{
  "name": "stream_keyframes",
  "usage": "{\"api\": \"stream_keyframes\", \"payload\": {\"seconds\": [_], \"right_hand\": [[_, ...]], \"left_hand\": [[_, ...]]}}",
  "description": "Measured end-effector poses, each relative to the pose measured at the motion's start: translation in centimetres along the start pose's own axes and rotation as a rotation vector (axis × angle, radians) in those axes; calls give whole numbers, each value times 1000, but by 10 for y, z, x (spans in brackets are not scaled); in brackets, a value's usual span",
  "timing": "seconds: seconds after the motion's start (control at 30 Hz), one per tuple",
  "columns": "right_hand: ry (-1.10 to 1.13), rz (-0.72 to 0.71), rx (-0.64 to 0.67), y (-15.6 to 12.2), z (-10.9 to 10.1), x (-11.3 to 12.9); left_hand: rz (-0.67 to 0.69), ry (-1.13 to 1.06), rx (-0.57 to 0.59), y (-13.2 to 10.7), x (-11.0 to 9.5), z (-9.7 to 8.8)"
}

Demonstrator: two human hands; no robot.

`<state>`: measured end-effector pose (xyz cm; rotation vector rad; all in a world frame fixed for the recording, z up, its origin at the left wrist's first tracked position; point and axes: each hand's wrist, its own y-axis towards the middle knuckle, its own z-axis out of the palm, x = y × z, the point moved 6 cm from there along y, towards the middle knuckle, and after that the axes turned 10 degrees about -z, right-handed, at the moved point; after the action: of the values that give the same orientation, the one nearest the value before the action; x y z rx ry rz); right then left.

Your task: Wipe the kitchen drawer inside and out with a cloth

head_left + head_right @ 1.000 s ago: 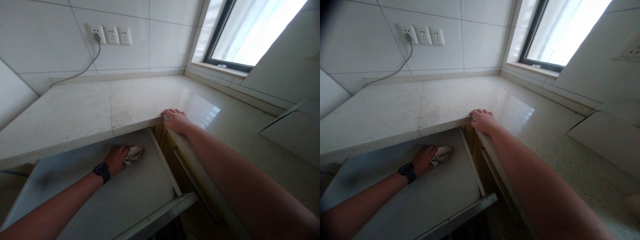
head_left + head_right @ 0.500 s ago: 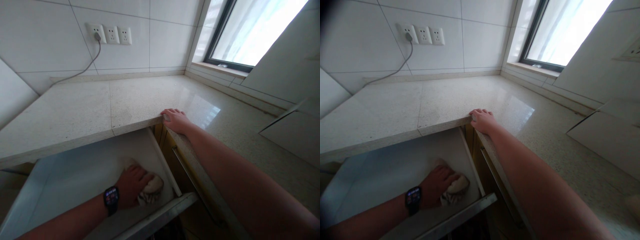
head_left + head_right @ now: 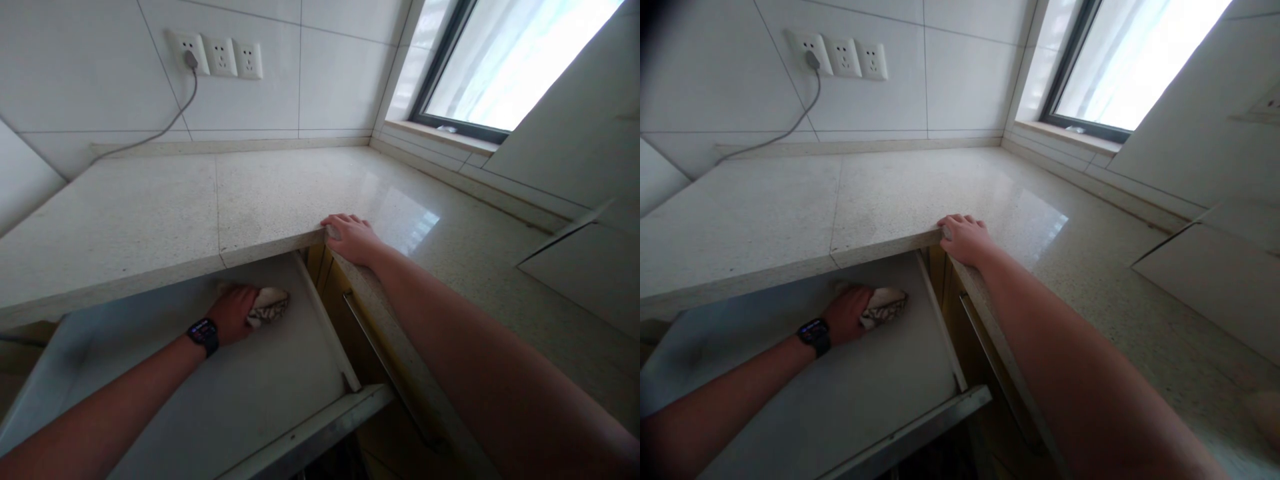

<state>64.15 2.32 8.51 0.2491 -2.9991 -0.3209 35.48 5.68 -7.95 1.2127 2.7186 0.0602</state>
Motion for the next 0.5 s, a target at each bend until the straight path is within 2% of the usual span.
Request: {"api": "stream_keyframes", "payload": {"seconds": [0.1, 0.2, 0.27, 0.4, 0.5], "right_hand": [[-1, -1, 1, 0, 0, 0], [1, -6, -3, 0, 1, -1], [2, -6, -6, 0, 1, -1], [7, -4, -9, 0, 1, -1], [3, -2, -9, -1, 1, -1]], "left_hand": [[-172, 121, -13, 18, 45, 3], [-320, 189, -95, 28, 76, -1], [-379, 193, -145, 32, 88, -4], [-422, 104, -214, 37, 99, -10], [-494, 19, -212, 42, 105, -13]]}}
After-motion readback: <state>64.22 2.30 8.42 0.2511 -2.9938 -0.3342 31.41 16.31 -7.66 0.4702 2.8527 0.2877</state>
